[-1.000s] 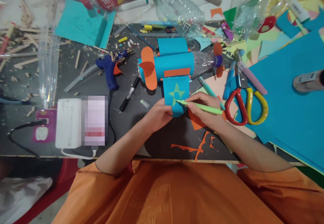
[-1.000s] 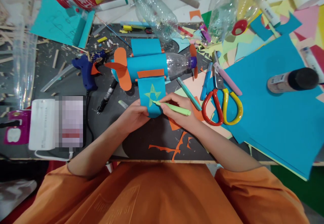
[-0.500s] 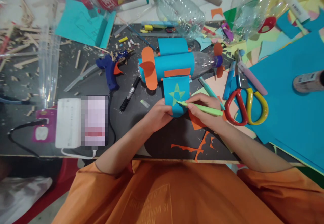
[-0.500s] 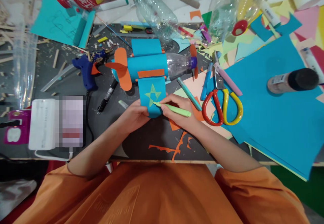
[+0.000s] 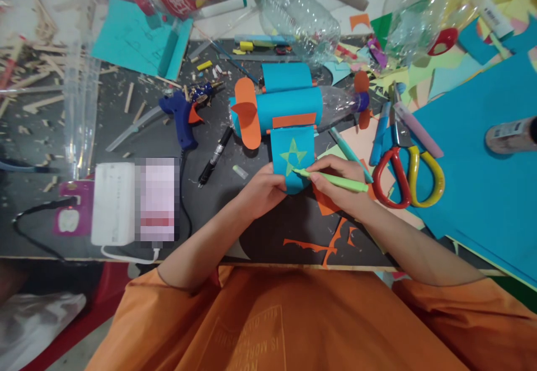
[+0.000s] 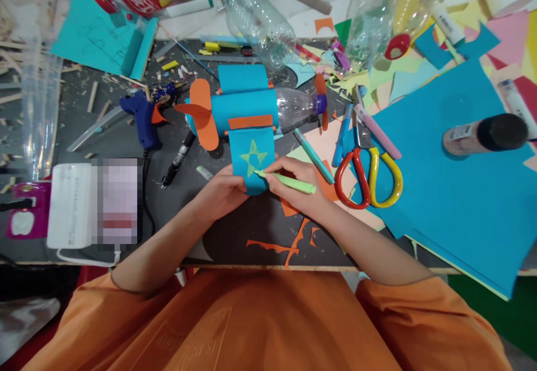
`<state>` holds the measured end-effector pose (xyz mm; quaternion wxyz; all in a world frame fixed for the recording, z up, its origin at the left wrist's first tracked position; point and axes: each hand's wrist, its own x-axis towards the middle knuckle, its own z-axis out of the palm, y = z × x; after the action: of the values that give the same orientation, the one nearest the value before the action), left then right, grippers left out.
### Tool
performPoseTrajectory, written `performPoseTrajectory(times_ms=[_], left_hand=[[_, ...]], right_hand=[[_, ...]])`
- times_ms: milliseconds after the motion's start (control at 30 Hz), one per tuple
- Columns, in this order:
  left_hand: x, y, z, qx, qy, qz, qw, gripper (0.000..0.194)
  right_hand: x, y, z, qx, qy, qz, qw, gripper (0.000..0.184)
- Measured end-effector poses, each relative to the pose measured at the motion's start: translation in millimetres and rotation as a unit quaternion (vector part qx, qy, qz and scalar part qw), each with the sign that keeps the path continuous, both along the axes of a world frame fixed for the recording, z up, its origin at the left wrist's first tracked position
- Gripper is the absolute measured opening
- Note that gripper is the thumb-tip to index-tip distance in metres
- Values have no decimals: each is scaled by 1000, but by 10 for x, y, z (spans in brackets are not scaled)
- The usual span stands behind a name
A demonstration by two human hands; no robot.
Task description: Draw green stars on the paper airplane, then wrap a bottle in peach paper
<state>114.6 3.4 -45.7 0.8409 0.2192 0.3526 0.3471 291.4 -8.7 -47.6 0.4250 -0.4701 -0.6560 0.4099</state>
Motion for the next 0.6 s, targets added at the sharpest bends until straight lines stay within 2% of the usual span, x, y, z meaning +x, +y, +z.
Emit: performPoseTrajectory(times_ms=[400, 600], left_hand=[[5, 2, 39, -9, 15, 8, 1000, 44], [17, 7, 52, -13, 9, 8, 1000, 45]], right_hand=[[-7, -2, -1, 11, 1, -20, 1000, 12], [1, 2, 19, 26, -6, 12, 1000, 15]])
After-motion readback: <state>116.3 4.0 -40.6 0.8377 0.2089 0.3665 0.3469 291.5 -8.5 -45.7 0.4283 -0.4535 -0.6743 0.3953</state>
